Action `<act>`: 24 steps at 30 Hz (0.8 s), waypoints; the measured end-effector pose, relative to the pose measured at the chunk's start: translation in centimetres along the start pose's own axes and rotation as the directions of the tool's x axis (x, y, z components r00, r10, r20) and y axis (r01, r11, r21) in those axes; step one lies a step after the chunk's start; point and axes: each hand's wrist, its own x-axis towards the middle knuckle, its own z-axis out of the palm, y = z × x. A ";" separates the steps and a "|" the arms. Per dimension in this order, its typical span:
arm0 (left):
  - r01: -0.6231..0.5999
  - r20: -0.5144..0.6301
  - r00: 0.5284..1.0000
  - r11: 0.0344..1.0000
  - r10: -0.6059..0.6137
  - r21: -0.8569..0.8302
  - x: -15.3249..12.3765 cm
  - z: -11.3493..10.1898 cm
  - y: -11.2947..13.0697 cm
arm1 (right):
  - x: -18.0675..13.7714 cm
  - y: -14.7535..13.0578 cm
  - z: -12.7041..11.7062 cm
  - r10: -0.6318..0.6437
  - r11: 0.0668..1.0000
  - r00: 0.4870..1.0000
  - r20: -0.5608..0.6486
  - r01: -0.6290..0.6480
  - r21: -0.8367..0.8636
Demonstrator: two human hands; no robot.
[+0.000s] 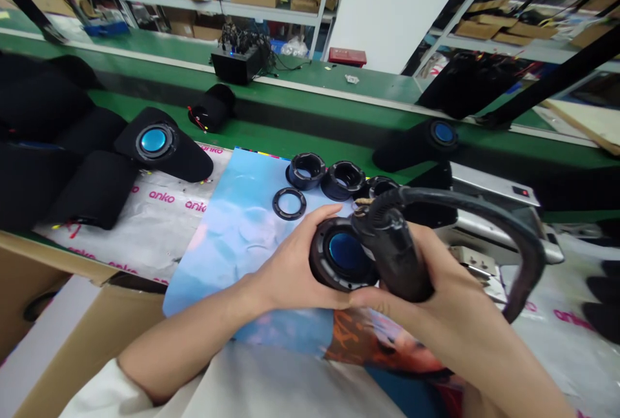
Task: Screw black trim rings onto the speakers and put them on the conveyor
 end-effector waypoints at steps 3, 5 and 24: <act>-0.025 -0.002 1.000 1.000 0.025 0.004 -0.2 0.0 -0.3 | 0.1 1.8 0.4 -0.109 0.993 0.994 0.000 0.109 -0.055; -0.076 -0.002 0.997 0.997 0.076 -0.004 -0.3 -0.1 -0.5 | -0.2 2.2 0.8 -0.161 0.985 0.987 -0.008 0.161 -0.057; -0.151 0.009 0.989 0.985 0.151 0.082 -0.5 -0.5 -0.9 | -1.2 1.6 2.7 -0.058 0.973 0.998 0.020 0.052 0.225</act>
